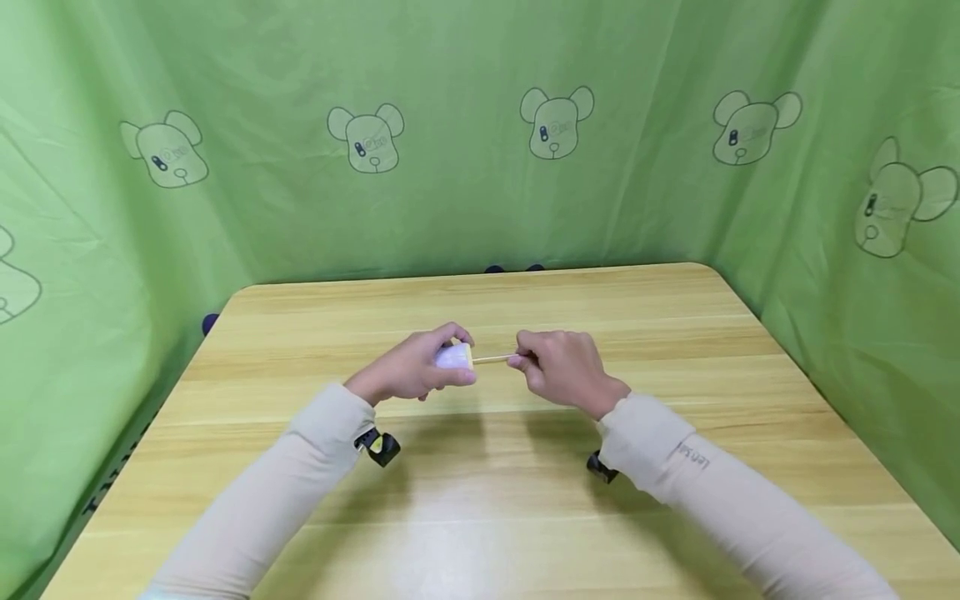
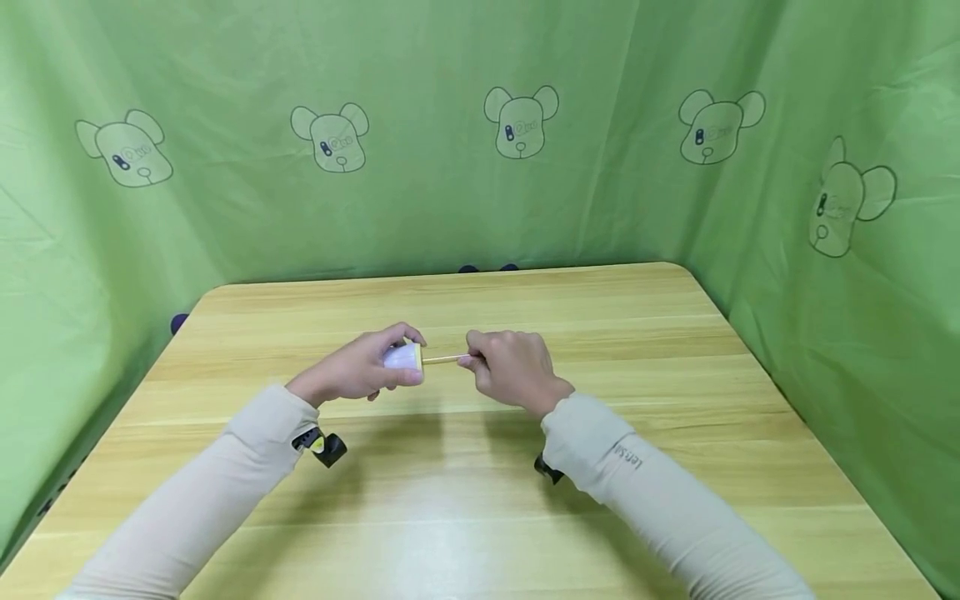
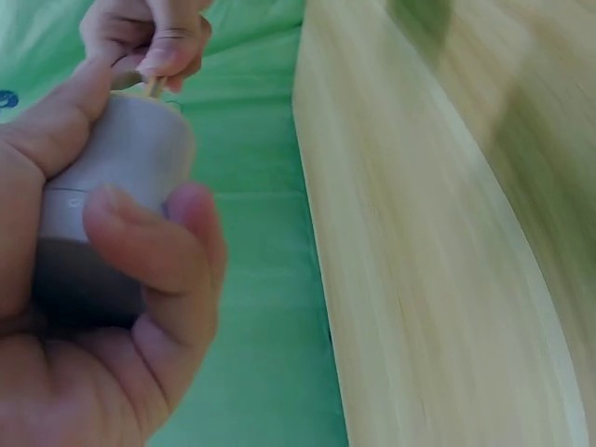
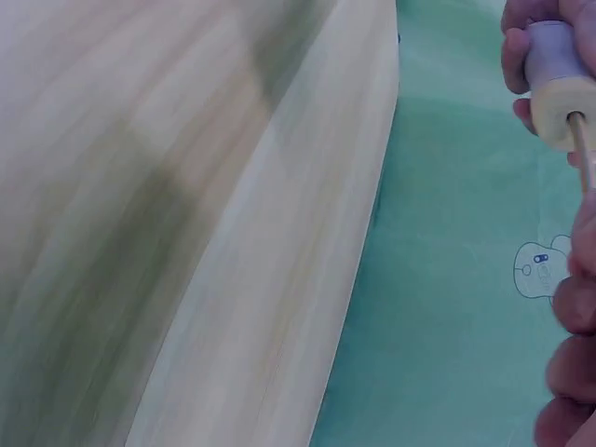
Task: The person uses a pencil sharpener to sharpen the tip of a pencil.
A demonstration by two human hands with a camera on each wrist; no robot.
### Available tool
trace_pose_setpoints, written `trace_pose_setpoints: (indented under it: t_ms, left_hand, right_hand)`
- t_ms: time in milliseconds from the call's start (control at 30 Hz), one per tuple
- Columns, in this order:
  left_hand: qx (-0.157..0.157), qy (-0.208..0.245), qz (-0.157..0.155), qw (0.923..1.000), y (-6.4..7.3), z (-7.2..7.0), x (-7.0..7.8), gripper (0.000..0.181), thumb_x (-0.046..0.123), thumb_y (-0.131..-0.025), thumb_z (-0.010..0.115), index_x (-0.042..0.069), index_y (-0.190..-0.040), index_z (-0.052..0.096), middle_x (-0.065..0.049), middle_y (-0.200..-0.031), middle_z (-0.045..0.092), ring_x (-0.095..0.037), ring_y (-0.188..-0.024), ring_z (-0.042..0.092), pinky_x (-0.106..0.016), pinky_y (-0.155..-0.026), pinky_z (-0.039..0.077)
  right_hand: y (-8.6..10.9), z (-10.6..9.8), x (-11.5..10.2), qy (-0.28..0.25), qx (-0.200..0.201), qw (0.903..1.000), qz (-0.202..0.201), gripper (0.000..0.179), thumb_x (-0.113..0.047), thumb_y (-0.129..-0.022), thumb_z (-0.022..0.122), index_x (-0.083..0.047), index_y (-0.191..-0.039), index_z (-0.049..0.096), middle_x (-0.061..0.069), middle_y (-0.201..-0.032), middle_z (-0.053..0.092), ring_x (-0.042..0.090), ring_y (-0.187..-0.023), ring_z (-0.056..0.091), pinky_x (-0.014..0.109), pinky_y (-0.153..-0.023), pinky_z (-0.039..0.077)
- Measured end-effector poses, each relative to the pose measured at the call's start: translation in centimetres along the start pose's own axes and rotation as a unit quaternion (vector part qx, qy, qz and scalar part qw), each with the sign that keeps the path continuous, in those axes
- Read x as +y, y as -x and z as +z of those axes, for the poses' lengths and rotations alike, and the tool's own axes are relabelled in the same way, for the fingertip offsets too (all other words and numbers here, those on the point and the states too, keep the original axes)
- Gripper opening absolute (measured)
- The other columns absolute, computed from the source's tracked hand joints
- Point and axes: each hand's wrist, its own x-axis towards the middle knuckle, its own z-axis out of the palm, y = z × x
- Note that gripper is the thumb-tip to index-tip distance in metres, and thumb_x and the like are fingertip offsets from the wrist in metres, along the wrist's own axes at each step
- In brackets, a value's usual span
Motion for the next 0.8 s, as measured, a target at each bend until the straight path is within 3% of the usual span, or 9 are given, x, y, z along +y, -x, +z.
trace_pose_setpoints:
  t_ms: [100, 200, 300, 367, 433, 533, 667, 733, 800]
  left_hand:
    - [0.032, -0.062, 0.050, 0.9963, -0.1, 0.1, -0.2, 0.044, 0.024, -0.087, 0.075, 0.012, -0.123, 0.053, -0.011, -0.096, 0.057, -0.020, -0.074, 0.054, -0.029, -0.056, 0.048]
    - [0.058, -0.115, 0.094, 0.9872, -0.2, 0.2, -0.3, 0.047, 0.024, -0.085, 0.077, 0.009, -0.123, 0.054, -0.008, -0.102, 0.059, -0.020, -0.082, 0.056, -0.030, -0.067, 0.050]
    - [0.061, -0.132, 0.104, 0.9839, -0.3, 0.2, -0.2, 0.047, 0.024, -0.084, 0.078, 0.009, -0.122, 0.055, -0.006, -0.101, 0.060, -0.019, -0.082, 0.056, -0.029, -0.066, 0.050]
    - [0.057, -0.126, 0.097, 0.9856, -0.2, 0.0, 0.0, 0.046, 0.025, -0.084, 0.078, 0.009, -0.121, 0.055, -0.006, -0.097, 0.059, -0.019, -0.079, 0.056, -0.029, -0.064, 0.050]
    - [0.052, -0.120, 0.089, 0.9875, -0.2, -0.2, 0.1, 0.045, 0.026, -0.085, 0.077, 0.009, -0.121, 0.055, -0.006, -0.094, 0.059, -0.019, -0.077, 0.057, -0.030, -0.063, 0.051]
    - [0.043, -0.101, 0.067, 0.9917, 0.0, -0.6, 0.2, 0.045, 0.027, -0.086, 0.076, 0.011, -0.121, 0.055, -0.008, -0.094, 0.059, -0.019, -0.074, 0.057, -0.030, -0.059, 0.050]
    - [0.032, -0.045, 0.019, 0.9983, 0.1, -0.9, 0.4, 0.044, 0.029, -0.088, 0.074, 0.015, -0.124, 0.053, -0.012, -0.095, 0.058, -0.020, -0.066, 0.056, -0.028, -0.047, 0.046]
    - [0.028, -0.006, -0.001, 0.9996, 0.1, -1.0, 0.5, 0.043, 0.029, -0.089, 0.072, 0.016, -0.126, 0.052, -0.013, -0.094, 0.057, -0.022, -0.063, 0.056, -0.028, -0.043, 0.045]
    - [0.025, 0.024, -0.013, 0.9993, 0.1, -1.1, 0.7, 0.043, 0.030, -0.090, 0.070, 0.016, -0.127, 0.051, -0.014, -0.093, 0.057, -0.022, -0.063, 0.056, -0.029, -0.043, 0.044]
  right_hand:
    - [-0.8, -0.8, -0.5, -0.051, -0.092, 0.9911, 0.081, 0.033, -0.025, -0.091, 0.068, -0.019, -0.065, 0.048, -0.010, -0.052, 0.042, 0.008, -0.046, 0.037, 0.027, -0.040, 0.026]
    - [-1.6, -1.6, -0.8, -0.099, -0.172, 0.9663, 0.164, 0.034, -0.027, -0.093, 0.064, -0.018, -0.065, 0.047, -0.006, -0.055, 0.043, 0.011, -0.049, 0.040, 0.028, -0.044, 0.027]
    - [-2.0, -2.1, -1.0, -0.123, -0.199, 0.9502, 0.206, 0.033, -0.029, -0.093, 0.064, -0.017, -0.066, 0.049, -0.004, -0.057, 0.046, 0.013, -0.050, 0.041, 0.028, -0.044, 0.026]
    - [-1.8, -2.0, -1.2, -0.127, -0.195, 0.9493, 0.211, 0.030, -0.031, -0.093, 0.065, -0.016, -0.070, 0.053, -0.003, -0.059, 0.048, 0.013, -0.051, 0.042, 0.028, -0.045, 0.027]
    - [-1.6, -1.9, -1.5, -0.124, -0.178, 0.9545, 0.204, 0.027, -0.033, -0.091, 0.068, -0.016, -0.074, 0.057, -0.003, -0.062, 0.051, 0.013, -0.054, 0.044, 0.028, -0.046, 0.031]
    - [-1.1, -1.5, -1.7, -0.110, -0.124, 0.9712, 0.171, 0.020, -0.031, -0.087, 0.073, -0.014, -0.083, 0.064, -0.003, -0.069, 0.057, 0.014, -0.060, 0.050, 0.030, -0.051, 0.039]
    - [-0.5, -0.8, -1.5, -0.060, 0.006, 0.9947, 0.083, 0.017, -0.023, -0.082, 0.079, -0.011, -0.087, 0.069, -0.001, -0.078, 0.066, 0.018, -0.070, 0.061, 0.036, -0.063, 0.046]
    - [-0.4, -0.5, -1.2, -0.022, 0.082, 0.9955, 0.041, 0.020, -0.023, -0.079, 0.082, -0.009, -0.086, 0.070, 0.003, -0.081, 0.068, 0.022, -0.074, 0.063, 0.041, -0.070, 0.045]
    - [-0.4, -0.1, -0.8, 0.017, 0.151, 0.9882, 0.016, 0.025, -0.026, -0.075, 0.084, -0.007, -0.084, 0.070, 0.005, -0.079, 0.069, 0.026, -0.073, 0.064, 0.046, -0.075, 0.042]
